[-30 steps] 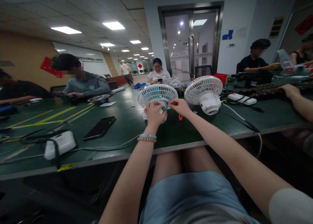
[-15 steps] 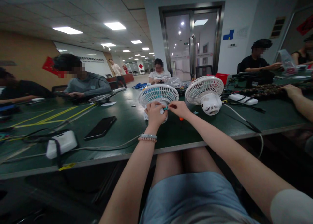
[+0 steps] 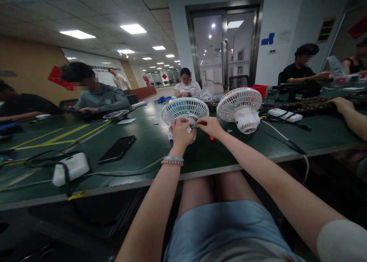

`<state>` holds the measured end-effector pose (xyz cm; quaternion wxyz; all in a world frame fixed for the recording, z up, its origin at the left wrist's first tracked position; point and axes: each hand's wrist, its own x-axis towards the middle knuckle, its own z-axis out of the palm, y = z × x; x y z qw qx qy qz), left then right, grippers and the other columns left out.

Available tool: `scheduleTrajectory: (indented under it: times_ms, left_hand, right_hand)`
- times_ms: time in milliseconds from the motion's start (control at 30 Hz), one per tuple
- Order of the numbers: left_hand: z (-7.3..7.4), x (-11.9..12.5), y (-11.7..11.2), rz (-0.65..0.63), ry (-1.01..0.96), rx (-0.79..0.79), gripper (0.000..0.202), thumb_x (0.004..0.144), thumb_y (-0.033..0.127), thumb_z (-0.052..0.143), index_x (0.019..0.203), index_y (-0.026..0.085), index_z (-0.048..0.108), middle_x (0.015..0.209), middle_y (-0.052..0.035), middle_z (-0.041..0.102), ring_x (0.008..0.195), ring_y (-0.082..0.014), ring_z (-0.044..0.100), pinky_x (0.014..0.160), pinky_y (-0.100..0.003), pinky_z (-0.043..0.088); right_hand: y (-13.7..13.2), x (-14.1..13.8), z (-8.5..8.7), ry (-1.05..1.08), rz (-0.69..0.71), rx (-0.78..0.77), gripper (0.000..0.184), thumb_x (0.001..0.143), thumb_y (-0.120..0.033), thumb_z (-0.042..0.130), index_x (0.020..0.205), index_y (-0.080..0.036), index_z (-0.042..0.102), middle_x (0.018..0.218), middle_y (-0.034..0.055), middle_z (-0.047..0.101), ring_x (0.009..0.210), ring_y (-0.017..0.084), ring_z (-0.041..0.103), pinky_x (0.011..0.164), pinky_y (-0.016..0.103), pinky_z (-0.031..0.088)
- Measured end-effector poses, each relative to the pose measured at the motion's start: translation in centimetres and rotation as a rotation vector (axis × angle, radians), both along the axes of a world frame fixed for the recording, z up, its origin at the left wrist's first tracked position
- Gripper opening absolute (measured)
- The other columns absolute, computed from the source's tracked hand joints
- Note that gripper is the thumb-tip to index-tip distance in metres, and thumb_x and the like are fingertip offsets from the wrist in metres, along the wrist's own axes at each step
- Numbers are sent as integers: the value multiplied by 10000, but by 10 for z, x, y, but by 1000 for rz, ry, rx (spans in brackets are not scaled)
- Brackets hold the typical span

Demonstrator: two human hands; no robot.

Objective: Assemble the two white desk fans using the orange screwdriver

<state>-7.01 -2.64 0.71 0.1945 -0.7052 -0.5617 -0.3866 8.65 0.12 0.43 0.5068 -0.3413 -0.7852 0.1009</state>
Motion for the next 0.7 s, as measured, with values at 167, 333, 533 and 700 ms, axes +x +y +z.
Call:
scheduleTrajectory:
  times_ms: [167,333,533,700]
  left_hand:
    - [1,0,-1,9,6,-9,208,704,316,615,895,281,692,1096,-61,540,1104,-291,395,854,-435,321]
    - [0,0,0,-1,1,2,205,704,321,616,889,283,695,1091,-55,545,1102,-289,395,859,-437,322]
    - [0,1,0,-5,-10,2,194,699,316,620,875,282,692,1087,-52,549,1101,-288,396,860,-442,316]
    - [1,1,0,4,-1,-7,190,690,313,630,867,281,691,1096,-53,547,1110,-289,394,862,-440,314]
  right_hand:
    - [-3,-1,1,21,12,-32,131,748,-205,606,840,-188,698,832,10,689,772,134,615,754,243,457]
    - [-3,-1,1,22,21,-48,136,750,-202,592,837,-186,695,833,13,693,776,136,621,757,244,462]
    - [-1,-2,-2,115,66,-23,269,721,-90,495,918,-161,664,823,19,694,775,132,639,772,251,478]
    - [-1,-3,-2,119,121,-88,393,681,-17,406,976,-159,624,815,13,689,753,122,646,771,256,486]
